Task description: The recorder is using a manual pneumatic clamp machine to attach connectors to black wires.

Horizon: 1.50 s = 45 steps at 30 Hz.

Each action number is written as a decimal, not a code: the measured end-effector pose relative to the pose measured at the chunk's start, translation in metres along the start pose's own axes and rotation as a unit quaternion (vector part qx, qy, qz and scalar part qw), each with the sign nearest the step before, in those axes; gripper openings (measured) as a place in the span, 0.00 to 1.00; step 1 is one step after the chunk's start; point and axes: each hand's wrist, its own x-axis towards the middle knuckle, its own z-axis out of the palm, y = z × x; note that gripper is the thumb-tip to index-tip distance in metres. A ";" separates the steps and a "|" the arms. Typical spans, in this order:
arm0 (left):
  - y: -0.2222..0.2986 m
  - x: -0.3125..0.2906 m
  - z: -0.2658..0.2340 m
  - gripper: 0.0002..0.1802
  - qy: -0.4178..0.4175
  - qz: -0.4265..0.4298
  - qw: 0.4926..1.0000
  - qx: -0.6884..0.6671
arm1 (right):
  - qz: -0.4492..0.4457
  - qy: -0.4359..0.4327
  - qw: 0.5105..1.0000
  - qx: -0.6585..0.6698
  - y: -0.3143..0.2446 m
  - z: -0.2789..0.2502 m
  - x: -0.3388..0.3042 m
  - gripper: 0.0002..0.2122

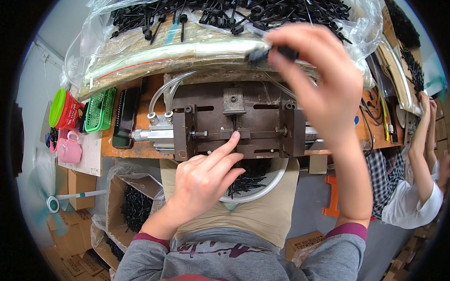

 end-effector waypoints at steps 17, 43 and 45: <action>0.006 -0.006 -0.002 0.17 0.054 0.042 0.998 -0.001 | 0.048 -0.029 0.997 -0.046 -0.056 -0.003 -0.099 0.18; -0.043 0.175 -0.067 0.16 0.101 0.132 0.979 0.117 | 0.126 -0.190 0.974 -0.008 -0.087 0.028 -0.125 0.09; -0.045 0.184 -0.064 0.15 0.063 0.126 0.986 0.094 | 0.113 -0.209 0.971 -0.032 -0.086 0.032 -0.124 0.08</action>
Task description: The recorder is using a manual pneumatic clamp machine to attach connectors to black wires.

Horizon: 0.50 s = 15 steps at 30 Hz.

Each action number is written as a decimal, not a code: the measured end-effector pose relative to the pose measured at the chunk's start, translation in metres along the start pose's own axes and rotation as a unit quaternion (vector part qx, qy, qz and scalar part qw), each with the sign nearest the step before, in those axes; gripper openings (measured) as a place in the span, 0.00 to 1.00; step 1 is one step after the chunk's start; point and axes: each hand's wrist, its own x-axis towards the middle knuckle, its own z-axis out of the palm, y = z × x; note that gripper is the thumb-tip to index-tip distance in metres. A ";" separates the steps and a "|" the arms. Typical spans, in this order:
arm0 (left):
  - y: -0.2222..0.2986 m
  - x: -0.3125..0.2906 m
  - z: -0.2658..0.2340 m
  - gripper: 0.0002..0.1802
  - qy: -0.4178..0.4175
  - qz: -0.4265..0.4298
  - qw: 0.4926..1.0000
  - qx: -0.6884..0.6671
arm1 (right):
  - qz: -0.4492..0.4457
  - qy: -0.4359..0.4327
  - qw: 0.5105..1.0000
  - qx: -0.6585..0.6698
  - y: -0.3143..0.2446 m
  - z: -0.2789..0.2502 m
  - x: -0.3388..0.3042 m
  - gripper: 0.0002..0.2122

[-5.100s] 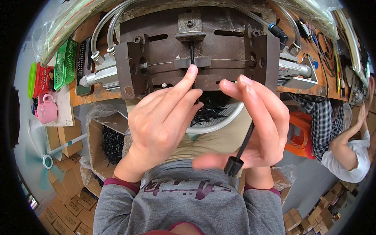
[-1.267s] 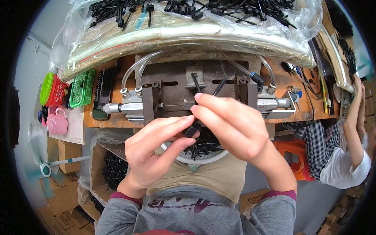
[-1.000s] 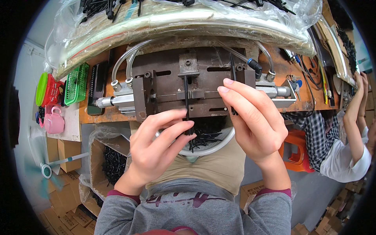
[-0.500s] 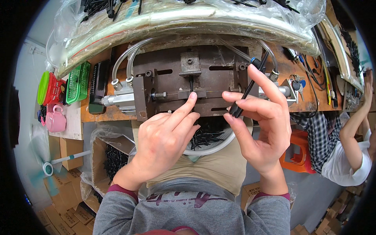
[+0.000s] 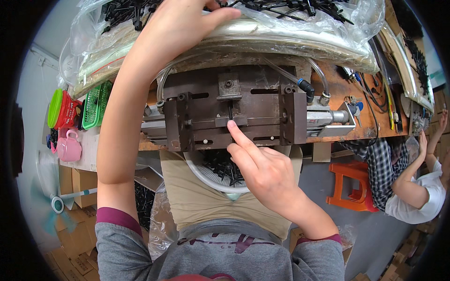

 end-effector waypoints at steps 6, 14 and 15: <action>0.025 -0.002 -0.021 0.12 -0.063 -0.111 0.985 -0.118 | 0.019 -0.044 0.998 -0.028 0.001 -0.007 0.002 0.11; 0.034 -0.066 -0.042 0.11 0.030 -0.156 0.931 -0.329 | -0.007 -0.015 0.999 0.039 0.007 -0.057 0.052 0.15; 0.042 -0.078 -0.041 0.12 0.042 -0.133 0.945 -0.296 | -0.027 0.040 0.999 0.004 0.012 -0.065 0.066 0.13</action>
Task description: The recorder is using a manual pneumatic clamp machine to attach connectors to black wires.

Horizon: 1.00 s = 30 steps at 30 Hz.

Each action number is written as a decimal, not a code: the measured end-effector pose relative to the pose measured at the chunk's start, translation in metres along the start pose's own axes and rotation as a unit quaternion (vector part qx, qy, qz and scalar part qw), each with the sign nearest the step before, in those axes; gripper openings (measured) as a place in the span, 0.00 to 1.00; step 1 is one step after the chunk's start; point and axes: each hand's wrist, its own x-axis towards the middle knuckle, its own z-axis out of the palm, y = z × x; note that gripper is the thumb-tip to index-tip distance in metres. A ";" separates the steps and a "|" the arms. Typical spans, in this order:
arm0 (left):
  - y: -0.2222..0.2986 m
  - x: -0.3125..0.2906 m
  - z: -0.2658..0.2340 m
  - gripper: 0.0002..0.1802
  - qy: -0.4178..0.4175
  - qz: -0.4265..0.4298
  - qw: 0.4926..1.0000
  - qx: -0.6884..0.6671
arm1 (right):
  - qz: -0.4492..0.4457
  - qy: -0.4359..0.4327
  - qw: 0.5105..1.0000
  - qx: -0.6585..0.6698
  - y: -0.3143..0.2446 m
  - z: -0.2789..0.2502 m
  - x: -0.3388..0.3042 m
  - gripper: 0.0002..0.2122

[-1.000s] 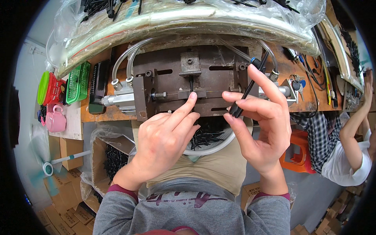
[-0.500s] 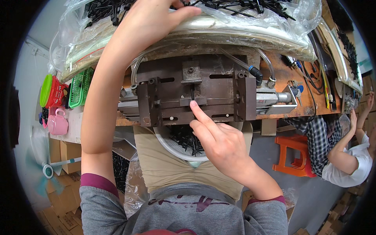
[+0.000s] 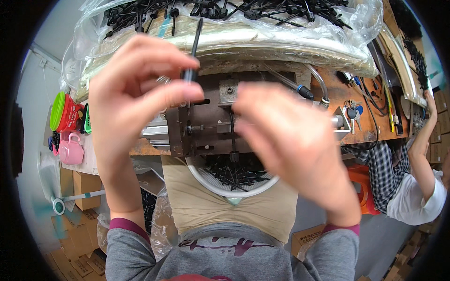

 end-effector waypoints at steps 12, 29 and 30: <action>-0.009 -0.102 0.064 0.13 -0.076 0.050 0.961 0.260 | -0.106 -0.244 0.889 -0.373 0.095 0.016 0.171 0.05; -0.019 -0.103 0.078 0.15 -0.102 0.040 0.947 0.303 | 0.046 0.033 0.989 0.133 0.073 -0.045 0.163 0.13; -0.018 -0.102 0.077 0.16 -0.104 0.034 0.951 0.289 | 0.062 0.069 0.984 0.154 0.076 -0.044 0.162 0.13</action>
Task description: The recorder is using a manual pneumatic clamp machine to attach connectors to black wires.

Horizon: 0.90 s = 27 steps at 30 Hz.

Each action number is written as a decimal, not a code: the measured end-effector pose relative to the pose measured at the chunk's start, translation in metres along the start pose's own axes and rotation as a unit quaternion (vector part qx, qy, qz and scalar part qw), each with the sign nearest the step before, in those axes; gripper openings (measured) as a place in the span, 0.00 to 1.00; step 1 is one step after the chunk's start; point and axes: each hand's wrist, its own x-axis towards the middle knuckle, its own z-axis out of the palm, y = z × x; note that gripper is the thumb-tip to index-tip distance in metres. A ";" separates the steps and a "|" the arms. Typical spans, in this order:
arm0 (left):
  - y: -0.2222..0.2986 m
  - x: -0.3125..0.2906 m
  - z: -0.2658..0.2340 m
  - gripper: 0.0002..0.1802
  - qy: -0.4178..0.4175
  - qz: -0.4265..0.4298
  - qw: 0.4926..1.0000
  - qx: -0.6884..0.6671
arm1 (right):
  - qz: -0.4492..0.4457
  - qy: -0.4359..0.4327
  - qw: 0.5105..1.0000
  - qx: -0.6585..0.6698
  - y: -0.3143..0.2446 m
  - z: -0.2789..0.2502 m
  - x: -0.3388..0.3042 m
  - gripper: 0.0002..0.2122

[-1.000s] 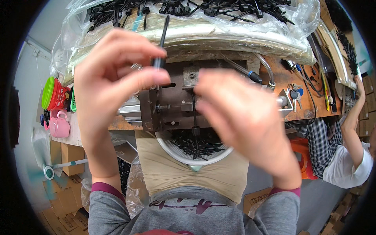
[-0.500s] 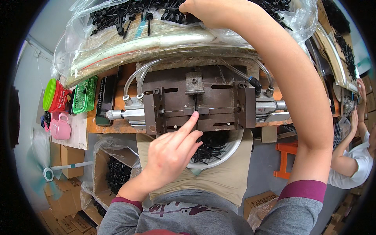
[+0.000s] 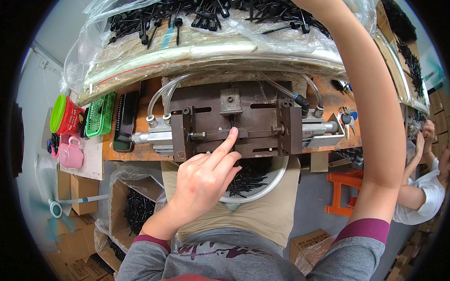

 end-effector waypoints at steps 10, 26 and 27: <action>-0.025 0.051 -0.055 0.27 0.283 0.012 0.953 -0.111 | -0.029 0.120 0.978 0.169 -0.028 0.037 -0.054 0.16; -0.043 0.095 -0.059 0.13 0.254 -0.017 0.936 -0.244 | 0.133 0.061 0.931 0.333 0.022 0.032 -0.068 0.23; -0.045 0.097 -0.058 0.13 0.265 0.006 0.933 -0.243 | 0.138 0.066 0.931 0.332 0.022 0.033 -0.067 0.23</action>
